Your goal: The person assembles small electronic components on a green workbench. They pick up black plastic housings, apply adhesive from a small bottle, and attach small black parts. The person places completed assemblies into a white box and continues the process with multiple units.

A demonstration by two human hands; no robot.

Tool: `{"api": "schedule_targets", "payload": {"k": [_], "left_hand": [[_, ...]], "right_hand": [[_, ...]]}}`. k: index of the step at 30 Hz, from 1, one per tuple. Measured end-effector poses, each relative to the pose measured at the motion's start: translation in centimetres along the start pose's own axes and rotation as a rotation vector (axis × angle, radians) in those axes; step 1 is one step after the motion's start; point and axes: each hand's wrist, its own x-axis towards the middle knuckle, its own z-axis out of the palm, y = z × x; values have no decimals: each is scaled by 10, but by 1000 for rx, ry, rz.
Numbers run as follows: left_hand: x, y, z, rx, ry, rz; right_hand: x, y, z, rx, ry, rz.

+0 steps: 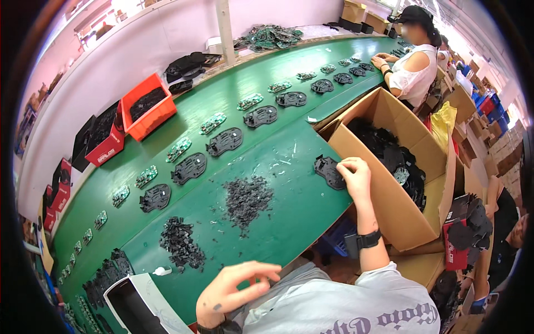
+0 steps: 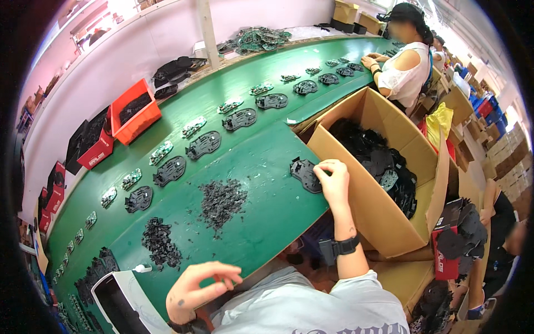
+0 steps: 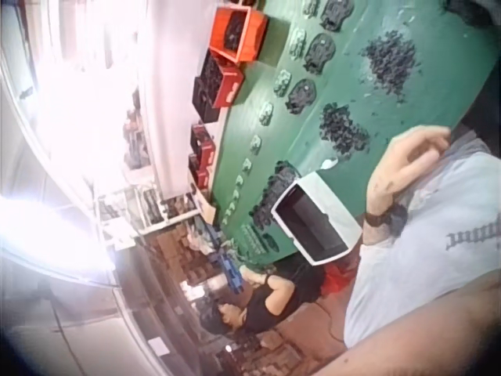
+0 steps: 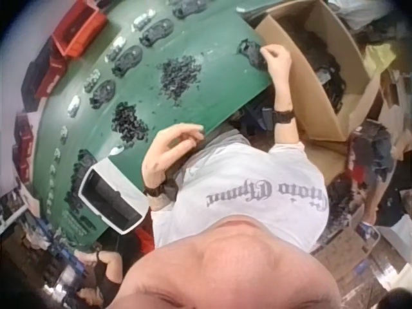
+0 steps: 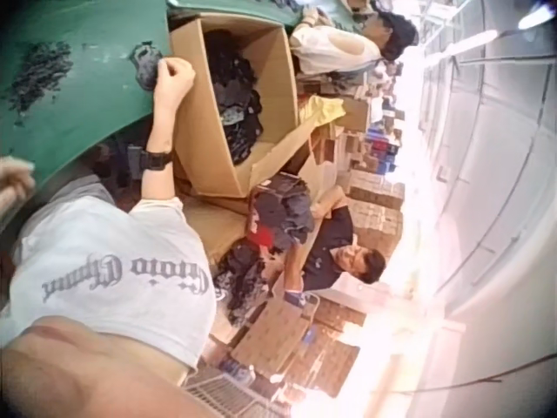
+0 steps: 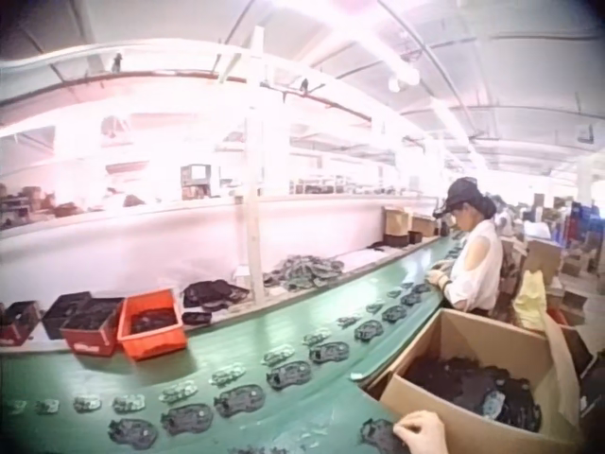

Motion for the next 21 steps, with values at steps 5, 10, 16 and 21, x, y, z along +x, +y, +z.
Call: {"api": "schedule_targets", "payload": {"k": [5,10,16,21], "left_hand": [[64,-9,4,114,70,-48],[126,1,13,366,-50,72],[220,-40,20,764,209,324],[285,-71,19,885,393,428]], "right_hand": [[-7,-3,7,-12,27,45],[-10,-7,9,-23,62,66],[-9,0,11,64,167,39],[-8,10,15,335,261,88]]}}
